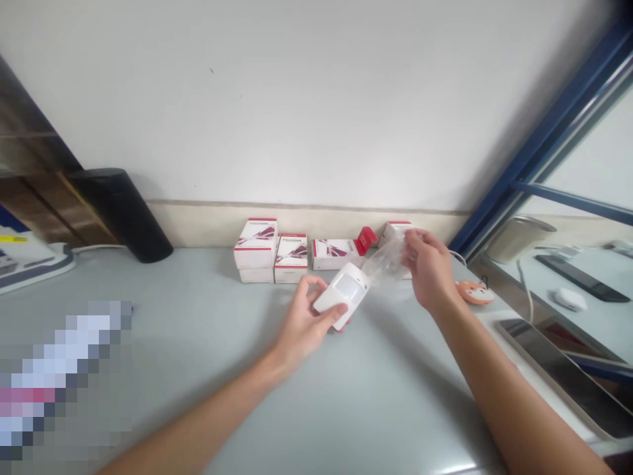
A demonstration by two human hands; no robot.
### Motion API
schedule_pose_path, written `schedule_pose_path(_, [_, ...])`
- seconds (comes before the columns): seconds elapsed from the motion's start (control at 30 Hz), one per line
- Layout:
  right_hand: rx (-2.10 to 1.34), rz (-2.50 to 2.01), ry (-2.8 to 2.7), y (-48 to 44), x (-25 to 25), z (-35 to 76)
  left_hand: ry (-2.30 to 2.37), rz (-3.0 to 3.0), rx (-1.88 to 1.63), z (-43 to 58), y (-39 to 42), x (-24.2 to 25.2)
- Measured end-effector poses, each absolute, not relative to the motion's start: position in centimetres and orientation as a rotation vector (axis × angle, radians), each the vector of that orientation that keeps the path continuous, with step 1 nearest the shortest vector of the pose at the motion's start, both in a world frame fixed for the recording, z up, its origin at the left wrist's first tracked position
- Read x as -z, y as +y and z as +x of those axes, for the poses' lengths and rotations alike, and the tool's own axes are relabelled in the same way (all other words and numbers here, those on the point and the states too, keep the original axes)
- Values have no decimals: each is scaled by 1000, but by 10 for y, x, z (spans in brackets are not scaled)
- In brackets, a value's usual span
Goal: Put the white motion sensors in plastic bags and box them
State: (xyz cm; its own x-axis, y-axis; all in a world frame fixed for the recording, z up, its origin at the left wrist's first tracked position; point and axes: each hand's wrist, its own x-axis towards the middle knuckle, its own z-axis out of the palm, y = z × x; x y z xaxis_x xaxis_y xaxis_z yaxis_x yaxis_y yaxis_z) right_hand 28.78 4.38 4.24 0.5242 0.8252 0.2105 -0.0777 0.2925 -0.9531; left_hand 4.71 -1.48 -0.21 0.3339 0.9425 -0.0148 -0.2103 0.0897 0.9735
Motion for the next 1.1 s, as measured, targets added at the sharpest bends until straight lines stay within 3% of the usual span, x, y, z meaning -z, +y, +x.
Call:
schedule_pose_path(0.73, [-865, -1359, -979, 40, -45, 290, 841, 1519, -1248, 37, -9, 8])
schedule_pose_path(1.1, [-1037, -1488, -1339, 29, -43, 277, 993, 1075, -1375, 31, 7, -7])
